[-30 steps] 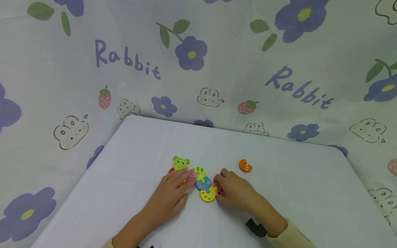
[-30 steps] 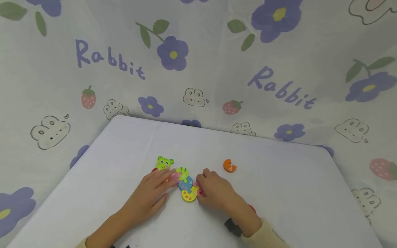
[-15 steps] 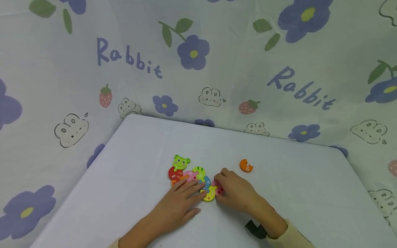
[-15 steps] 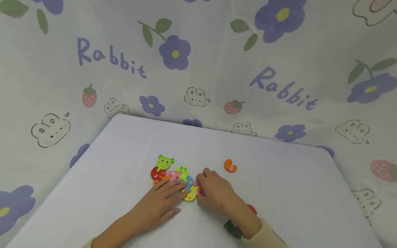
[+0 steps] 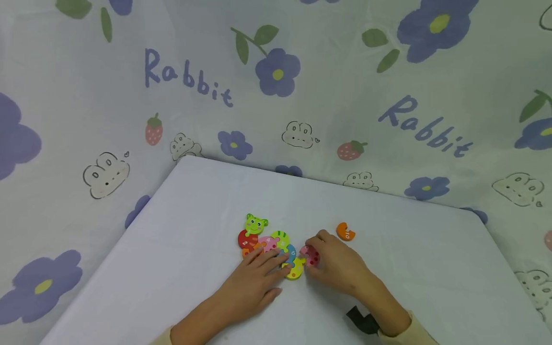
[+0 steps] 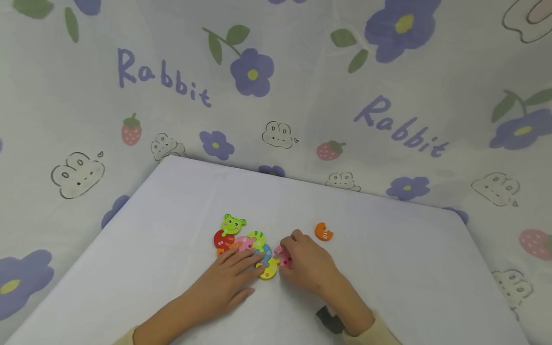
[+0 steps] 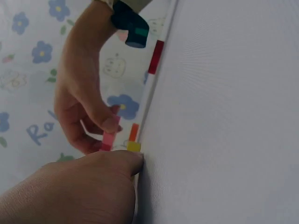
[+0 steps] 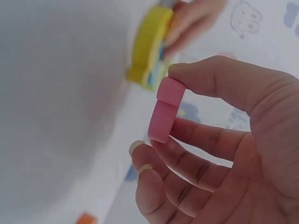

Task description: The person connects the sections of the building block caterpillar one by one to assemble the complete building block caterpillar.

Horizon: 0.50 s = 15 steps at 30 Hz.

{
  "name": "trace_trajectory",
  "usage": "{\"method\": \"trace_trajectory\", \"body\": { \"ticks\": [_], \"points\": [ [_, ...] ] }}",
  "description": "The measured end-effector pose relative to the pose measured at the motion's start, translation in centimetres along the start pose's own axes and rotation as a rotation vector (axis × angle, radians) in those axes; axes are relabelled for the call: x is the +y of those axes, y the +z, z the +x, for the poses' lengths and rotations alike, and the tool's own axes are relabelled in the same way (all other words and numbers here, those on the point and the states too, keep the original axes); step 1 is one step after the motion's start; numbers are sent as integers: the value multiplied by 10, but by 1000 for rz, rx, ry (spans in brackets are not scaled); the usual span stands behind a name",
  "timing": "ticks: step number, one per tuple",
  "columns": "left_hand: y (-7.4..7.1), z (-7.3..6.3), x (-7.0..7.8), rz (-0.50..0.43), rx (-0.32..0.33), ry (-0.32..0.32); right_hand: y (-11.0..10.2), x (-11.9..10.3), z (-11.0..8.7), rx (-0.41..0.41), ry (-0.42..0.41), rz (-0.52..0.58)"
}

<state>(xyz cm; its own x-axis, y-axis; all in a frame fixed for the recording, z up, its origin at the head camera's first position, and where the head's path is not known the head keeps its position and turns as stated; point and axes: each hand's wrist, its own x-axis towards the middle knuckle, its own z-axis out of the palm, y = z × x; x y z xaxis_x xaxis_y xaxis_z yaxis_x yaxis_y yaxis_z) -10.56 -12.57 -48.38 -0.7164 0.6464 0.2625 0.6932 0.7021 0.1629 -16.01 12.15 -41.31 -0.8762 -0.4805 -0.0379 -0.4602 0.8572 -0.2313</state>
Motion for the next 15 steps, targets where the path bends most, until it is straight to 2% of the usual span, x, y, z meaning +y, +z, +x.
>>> {"method": "trace_trajectory", "body": {
  "ticks": [3, 8, 15],
  "points": [
    [0, 1, 0, -7, 7, 2, -5, 9, -5, 12, 32, 6],
    [3, 1, -1, -33, 19, 10, -1, 31, -17, -28, 106, -6],
    [8, 0, -4, -113, 58, 7, 1, 63, -39, -40, 146, 16]
  ]
}}
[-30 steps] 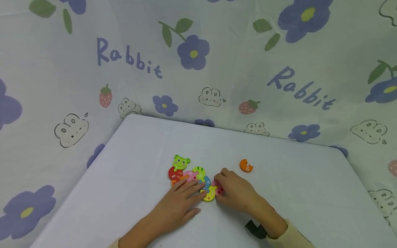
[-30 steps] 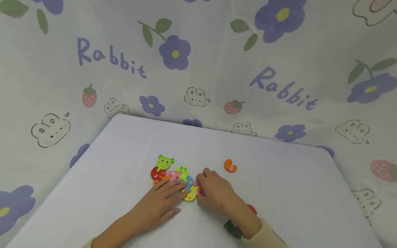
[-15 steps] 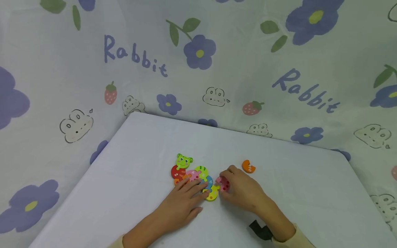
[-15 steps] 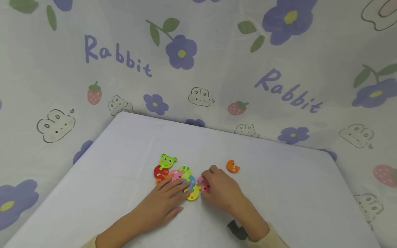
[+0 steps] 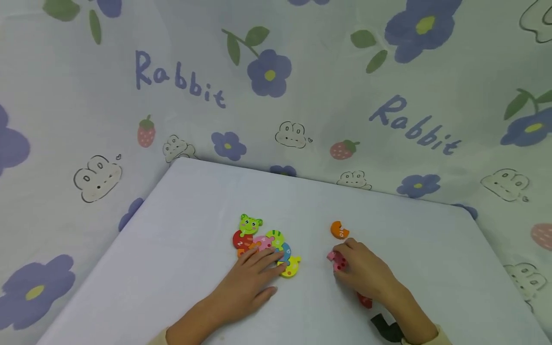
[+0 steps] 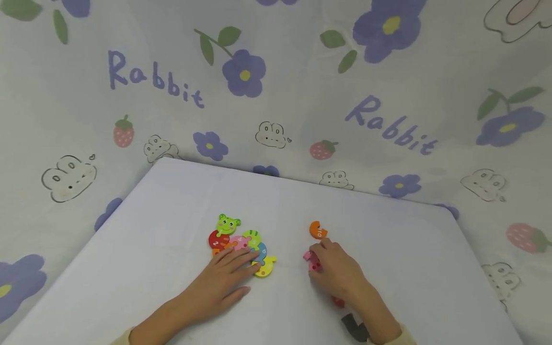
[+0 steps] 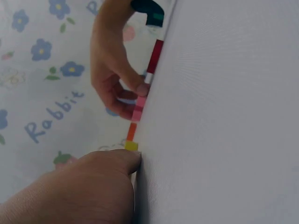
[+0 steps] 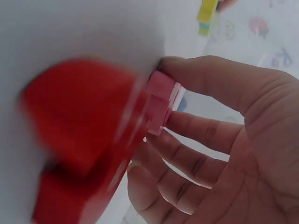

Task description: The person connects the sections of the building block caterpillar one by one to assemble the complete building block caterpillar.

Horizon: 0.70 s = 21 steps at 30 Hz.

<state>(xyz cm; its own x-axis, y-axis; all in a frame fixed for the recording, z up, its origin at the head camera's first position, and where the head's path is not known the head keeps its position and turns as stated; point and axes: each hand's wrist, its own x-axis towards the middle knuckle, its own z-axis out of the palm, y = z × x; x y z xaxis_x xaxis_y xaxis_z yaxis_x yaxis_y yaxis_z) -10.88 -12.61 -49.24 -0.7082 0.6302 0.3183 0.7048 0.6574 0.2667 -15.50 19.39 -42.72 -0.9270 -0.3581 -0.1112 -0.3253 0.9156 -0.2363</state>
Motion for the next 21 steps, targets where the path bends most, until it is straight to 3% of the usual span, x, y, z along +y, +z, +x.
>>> {"method": "trace_trajectory", "body": {
  "ticks": [6, 12, 21],
  "points": [
    [0, 0, -2, -28, 16, 1, -3, 25, -15, -49, 53, 93],
    [0, 0, -1, -45, 16, -7, -5, 39, -29, -151, 171, 189],
    [0, 0, -2, -41, 23, -6, 5, 33, -50, -177, 276, 210]
  ]
}}
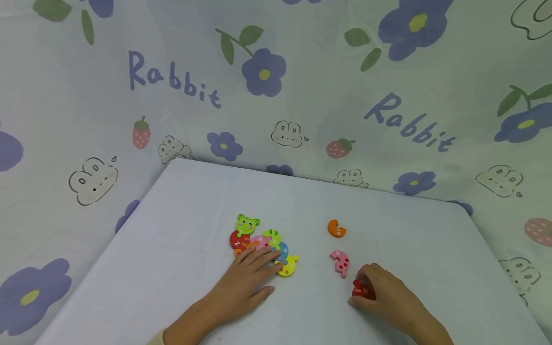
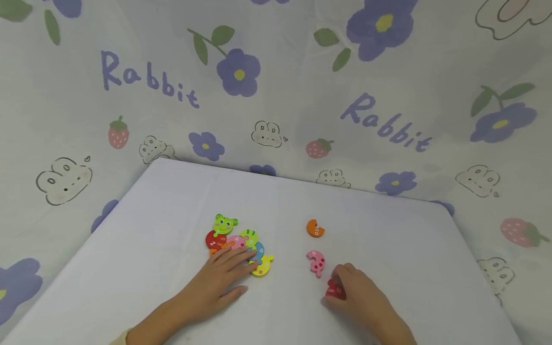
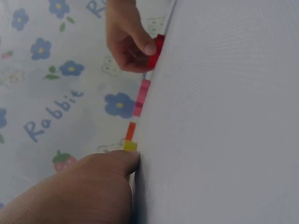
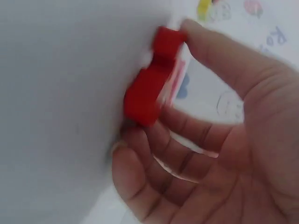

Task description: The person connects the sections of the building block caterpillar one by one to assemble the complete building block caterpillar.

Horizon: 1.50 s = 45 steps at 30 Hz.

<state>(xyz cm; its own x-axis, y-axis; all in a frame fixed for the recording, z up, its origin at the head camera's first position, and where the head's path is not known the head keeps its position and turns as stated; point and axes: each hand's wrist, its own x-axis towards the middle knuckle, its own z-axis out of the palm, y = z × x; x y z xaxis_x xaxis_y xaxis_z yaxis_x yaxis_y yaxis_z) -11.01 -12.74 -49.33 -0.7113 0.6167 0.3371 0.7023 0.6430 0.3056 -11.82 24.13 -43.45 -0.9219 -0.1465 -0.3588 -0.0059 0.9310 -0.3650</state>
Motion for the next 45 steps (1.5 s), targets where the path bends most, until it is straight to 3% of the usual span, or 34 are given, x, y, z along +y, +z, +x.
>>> {"method": "trace_trajectory", "body": {
  "ticks": [4, 11, 15, 23, 31, 40, 45],
  "points": [
    [-1, -1, -1, -3, -7, -6, 4, -11, -2, 3, 56, 8],
    [-5, 2, 2, 20, -51, 6, 6, -22, -8, 2, 66, 58],
    [-8, 2, 3, 26, -59, 3, 3, -22, -16, -38, 23, 55],
    [-7, 1, 1, 74, -44, 24, 6, -16, -30, -163, -138, -18],
    [-8, 1, 1, 82, -39, 30, 14, -20, -26, -56, -115, -165],
    [-9, 0, 0, 64, -27, 28, 19, -37, -22, 89, -99, -119],
    [-7, 0, -1, 70, -5, 53, 20, -45, -17, 52, -59, -102]
  ]
}}
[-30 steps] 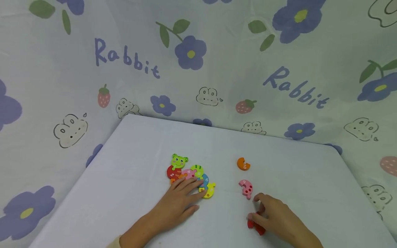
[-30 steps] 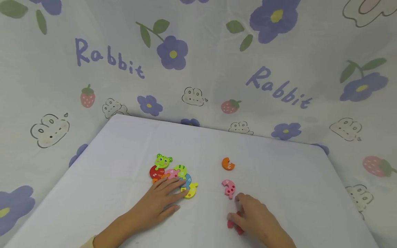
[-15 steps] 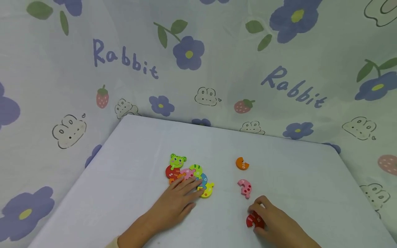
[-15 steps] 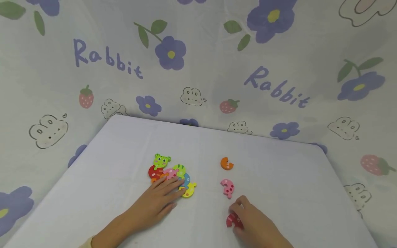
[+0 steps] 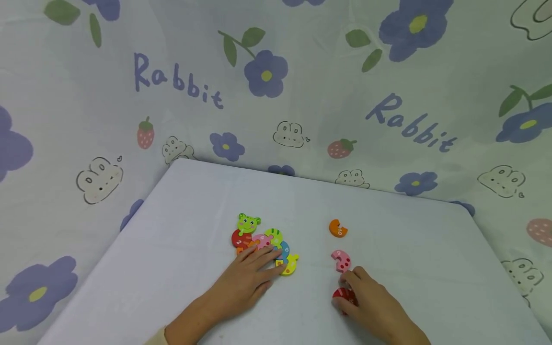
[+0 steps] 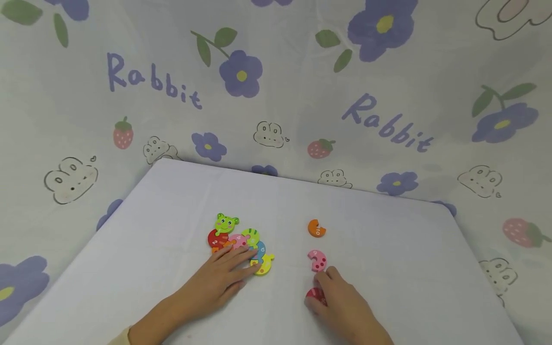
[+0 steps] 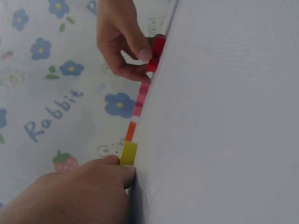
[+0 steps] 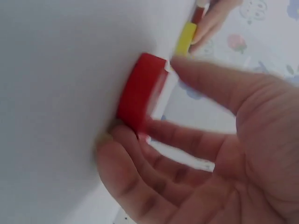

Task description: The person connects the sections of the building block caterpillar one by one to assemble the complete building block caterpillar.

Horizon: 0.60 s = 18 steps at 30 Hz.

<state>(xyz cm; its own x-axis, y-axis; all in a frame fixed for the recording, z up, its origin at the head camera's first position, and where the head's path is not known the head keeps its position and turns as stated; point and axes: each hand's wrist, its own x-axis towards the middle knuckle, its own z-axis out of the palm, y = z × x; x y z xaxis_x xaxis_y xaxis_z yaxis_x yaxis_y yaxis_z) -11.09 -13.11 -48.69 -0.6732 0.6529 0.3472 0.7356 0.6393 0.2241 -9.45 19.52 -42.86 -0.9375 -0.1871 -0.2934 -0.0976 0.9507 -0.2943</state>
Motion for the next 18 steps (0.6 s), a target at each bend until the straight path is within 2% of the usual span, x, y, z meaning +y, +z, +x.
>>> {"method": "trace_trajectory", "body": {
  "ticks": [3, 7, 10, 13, 18],
  "points": [
    [1, -1, -1, 12, 4, 5, -2, -1, 2, -82, 7, 10],
    [0, -1, -1, 24, -1, 2, -3, 3, 0, -124, -75, 15],
    [0, -2, -2, 20, 3, 5, -2, 3, 1, -103, -127, -16],
    [-1, -1, -1, 10, 0, 3, -3, -1, 4, -79, -111, -36],
    [-1, -1, 0, 20, -25, -1, -9, -7, 5, -31, -130, -53]
  ]
}}
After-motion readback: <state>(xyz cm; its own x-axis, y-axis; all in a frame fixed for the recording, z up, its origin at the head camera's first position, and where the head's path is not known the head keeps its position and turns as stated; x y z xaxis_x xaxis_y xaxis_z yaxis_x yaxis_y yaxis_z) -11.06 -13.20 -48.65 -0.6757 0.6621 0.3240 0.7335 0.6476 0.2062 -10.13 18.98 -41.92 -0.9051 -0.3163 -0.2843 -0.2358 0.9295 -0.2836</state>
